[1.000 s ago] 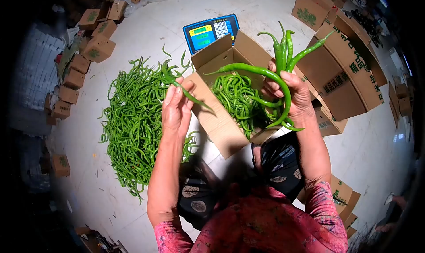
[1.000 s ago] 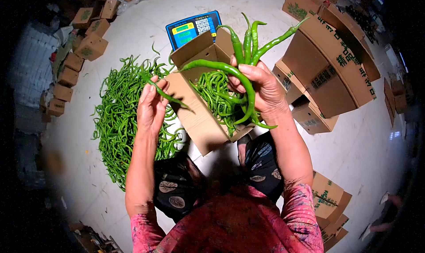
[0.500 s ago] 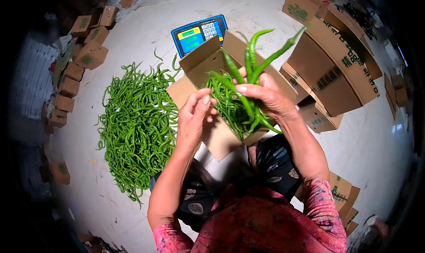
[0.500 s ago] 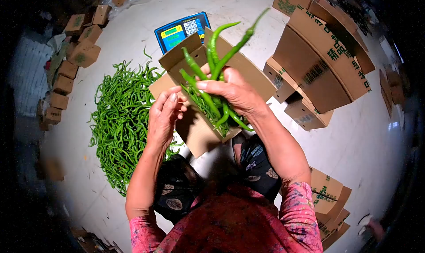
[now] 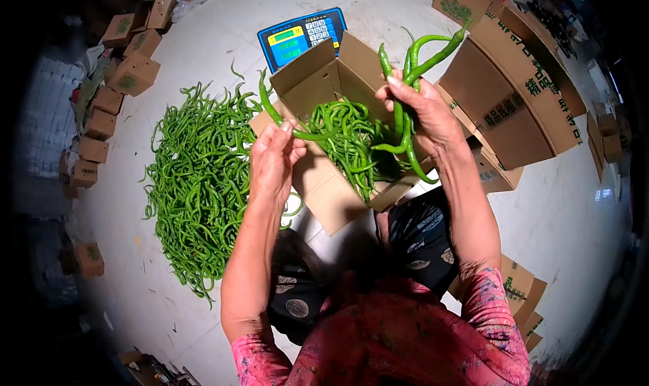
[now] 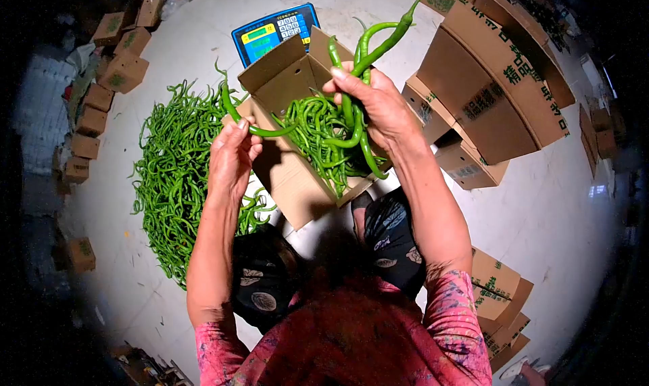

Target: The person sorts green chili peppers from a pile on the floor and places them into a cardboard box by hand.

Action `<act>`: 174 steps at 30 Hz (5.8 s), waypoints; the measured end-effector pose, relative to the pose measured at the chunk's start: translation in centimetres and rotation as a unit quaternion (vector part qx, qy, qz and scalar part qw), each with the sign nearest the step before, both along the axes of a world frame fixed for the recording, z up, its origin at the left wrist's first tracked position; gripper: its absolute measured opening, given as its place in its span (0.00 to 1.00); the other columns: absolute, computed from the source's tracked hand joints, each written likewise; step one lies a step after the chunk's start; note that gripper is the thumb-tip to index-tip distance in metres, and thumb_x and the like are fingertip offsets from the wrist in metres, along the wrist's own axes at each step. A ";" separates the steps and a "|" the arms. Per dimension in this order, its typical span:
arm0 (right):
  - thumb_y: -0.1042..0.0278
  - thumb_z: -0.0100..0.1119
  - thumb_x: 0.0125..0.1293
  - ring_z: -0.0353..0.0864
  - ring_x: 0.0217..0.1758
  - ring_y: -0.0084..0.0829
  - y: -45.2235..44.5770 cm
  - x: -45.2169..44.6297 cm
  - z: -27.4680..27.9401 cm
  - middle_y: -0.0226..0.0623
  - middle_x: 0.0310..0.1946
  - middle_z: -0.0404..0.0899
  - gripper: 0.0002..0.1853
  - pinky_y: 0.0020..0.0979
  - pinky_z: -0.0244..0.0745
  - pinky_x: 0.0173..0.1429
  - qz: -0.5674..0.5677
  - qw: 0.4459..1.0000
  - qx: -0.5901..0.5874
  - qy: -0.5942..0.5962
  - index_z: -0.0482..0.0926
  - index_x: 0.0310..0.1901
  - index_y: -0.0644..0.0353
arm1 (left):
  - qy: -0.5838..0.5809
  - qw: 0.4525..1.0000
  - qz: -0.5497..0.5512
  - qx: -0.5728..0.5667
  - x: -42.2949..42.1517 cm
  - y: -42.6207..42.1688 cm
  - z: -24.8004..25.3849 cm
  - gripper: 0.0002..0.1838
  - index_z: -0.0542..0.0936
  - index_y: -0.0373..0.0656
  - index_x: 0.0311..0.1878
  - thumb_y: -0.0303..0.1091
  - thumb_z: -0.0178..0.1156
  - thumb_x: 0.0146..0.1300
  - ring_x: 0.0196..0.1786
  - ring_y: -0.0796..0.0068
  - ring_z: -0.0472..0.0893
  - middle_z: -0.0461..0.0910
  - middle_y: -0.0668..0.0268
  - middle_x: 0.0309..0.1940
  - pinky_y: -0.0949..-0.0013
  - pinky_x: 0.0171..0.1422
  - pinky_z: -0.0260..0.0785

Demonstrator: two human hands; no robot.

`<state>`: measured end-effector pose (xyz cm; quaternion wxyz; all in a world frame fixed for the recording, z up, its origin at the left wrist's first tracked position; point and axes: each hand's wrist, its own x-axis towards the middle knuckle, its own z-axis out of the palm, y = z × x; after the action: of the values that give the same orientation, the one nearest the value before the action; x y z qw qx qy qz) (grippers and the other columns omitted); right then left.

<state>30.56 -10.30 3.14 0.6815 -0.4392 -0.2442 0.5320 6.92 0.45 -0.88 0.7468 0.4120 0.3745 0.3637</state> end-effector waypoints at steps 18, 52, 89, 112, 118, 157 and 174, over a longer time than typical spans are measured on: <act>0.71 0.57 0.69 0.79 0.43 0.26 0.8 -2.3 -2.4 0.37 0.45 0.76 0.23 0.27 0.80 0.47 0.142 0.989 -0.022 0.039 0.63 0.62 0.65 | 0.064 0.976 -0.140 0.153 5.0 -4.2 2.1 0.18 0.74 0.40 0.54 0.37 0.63 0.64 0.32 0.84 0.77 0.80 0.70 0.32 0.83 0.33 0.64; 0.72 0.56 0.69 0.78 0.46 0.27 1.2 -2.5 -3.0 0.45 0.49 0.78 0.21 0.26 0.77 0.51 0.029 0.992 0.034 0.115 0.65 0.61 0.66 | 0.187 0.947 -0.118 0.232 2.9 -4.8 1.7 0.12 0.81 0.38 0.44 0.34 0.67 0.59 0.30 0.84 0.74 0.80 0.69 0.32 0.77 0.35 0.70; 0.69 0.45 0.74 0.70 0.65 0.40 1.1 -2.5 -2.0 0.54 0.62 0.68 0.23 0.40 0.64 0.71 0.037 0.987 0.052 0.147 0.59 0.67 0.70 | 0.186 0.941 -0.237 0.153 4.0 -3.5 0.6 0.14 0.81 0.37 0.47 0.38 0.61 0.66 0.29 0.84 0.74 0.80 0.69 0.33 0.79 0.35 0.69; 0.66 0.47 0.72 0.71 0.26 0.16 0.1 -1.0 -2.7 0.30 0.31 0.79 0.13 0.18 0.69 0.29 0.107 0.966 -0.098 -0.212 0.74 0.51 0.63 | 0.133 0.970 -0.131 0.155 5.3 -2.0 1.9 0.20 0.75 0.38 0.58 0.42 0.56 0.69 0.37 0.81 0.77 0.81 0.65 0.42 0.77 0.37 0.66; 0.59 0.52 0.70 0.80 0.30 0.32 -0.3 -4.0 -3.7 0.37 0.24 0.82 0.14 0.34 0.73 0.37 0.182 0.807 -0.051 -0.560 0.74 0.49 0.59 | 0.148 0.965 -0.170 0.134 4.9 -2.2 1.4 0.17 0.78 0.38 0.55 0.36 0.59 0.68 0.33 0.84 0.75 0.80 0.68 0.39 0.81 0.32 0.63; 0.65 0.54 0.71 0.74 0.33 0.15 -0.1 -3.2 -0.9 0.31 0.38 0.81 0.16 0.17 0.71 0.39 0.104 0.976 -0.068 -0.181 0.76 0.57 0.63 | 0.140 0.977 0.137 0.089 -20.1 -0.8 1.5 0.16 0.75 0.34 0.56 0.31 0.55 0.68 0.38 0.78 0.79 0.80 0.63 0.40 0.76 0.43 0.72; 0.64 0.53 0.72 0.72 0.32 0.14 1.4 -6.1 -3.1 0.27 0.37 0.80 0.15 0.17 0.68 0.39 0.165 0.953 -0.128 -0.220 0.77 0.56 0.59 | 0.519 0.818 0.246 0.033 -36.4 -21.1 -33.8 0.06 0.77 0.38 0.35 0.29 0.58 0.55 0.31 0.66 0.78 0.77 0.63 0.24 0.64 0.39 0.70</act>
<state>24.46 -8.85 0.00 0.4516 -0.5824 -0.3872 0.5541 -29.44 -20.60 -34.69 0.3134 0.4579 0.7834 0.2801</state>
